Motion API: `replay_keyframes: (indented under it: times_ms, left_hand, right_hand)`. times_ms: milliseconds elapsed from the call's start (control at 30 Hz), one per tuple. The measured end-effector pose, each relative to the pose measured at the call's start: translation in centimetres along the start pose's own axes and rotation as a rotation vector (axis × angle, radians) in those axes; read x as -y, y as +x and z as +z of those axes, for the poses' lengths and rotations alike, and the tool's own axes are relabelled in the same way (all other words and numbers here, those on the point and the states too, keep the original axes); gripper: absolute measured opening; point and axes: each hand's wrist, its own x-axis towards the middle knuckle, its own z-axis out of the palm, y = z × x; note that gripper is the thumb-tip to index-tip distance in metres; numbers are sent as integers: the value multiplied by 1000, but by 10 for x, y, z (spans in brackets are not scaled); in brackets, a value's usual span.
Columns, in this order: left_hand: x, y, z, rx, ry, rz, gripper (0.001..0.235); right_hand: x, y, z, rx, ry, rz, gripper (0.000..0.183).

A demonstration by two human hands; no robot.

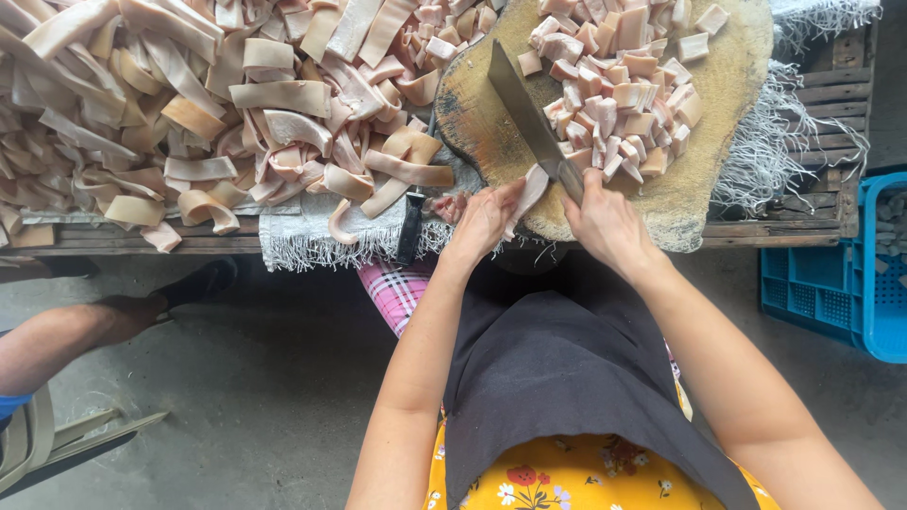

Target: The person cuts strips of pale meat into small cubes on a wooden cutting board using a large cleaver. They repeatedly pick up strips, slice them into pieces, and push the cut cubes aside on the board.

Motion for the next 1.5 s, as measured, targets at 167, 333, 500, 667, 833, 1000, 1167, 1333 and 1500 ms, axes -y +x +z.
replay_keyframes:
  times_ms: [167, 333, 500, 667, 833, 1000, 1167, 1333, 1500]
  left_hand:
    - [-17, -11, -20, -27, -49, -105, 41]
    - [-24, -5, -41, -15, -177, -440, 36]
    - [-1, 38, -1, -6, -61, -110, 36]
    - [-7, 43, 5, -189, 75, -166, 33]
    - [-20, 24, -12, -137, -53, -318, 28]
    - [-17, 17, -12, -196, -77, -251, 23]
    - [-15, 11, -14, -208, -95, -272, 22]
    - [-15, 15, -8, -225, -90, -289, 22]
    - [-16, 22, 5, -245, -93, -284, 23]
  right_hand:
    - [3, 17, -6, 14, 53, 3, 47]
    - [-25, -35, -23, 44, 28, 93, 44]
    - [-52, -61, -41, -110, -43, 148, 45]
    - [-31, -59, -49, -171, 31, 45, 42]
    - [-3, -76, -83, -380, 284, -161, 41]
    - [-8, -62, -49, -235, 201, -81, 43]
    - [-33, -57, -23, -7, -38, 19, 39]
    - [-13, -69, -76, -237, 177, -76, 40]
    - [0, -78, -67, -272, 359, -36, 43]
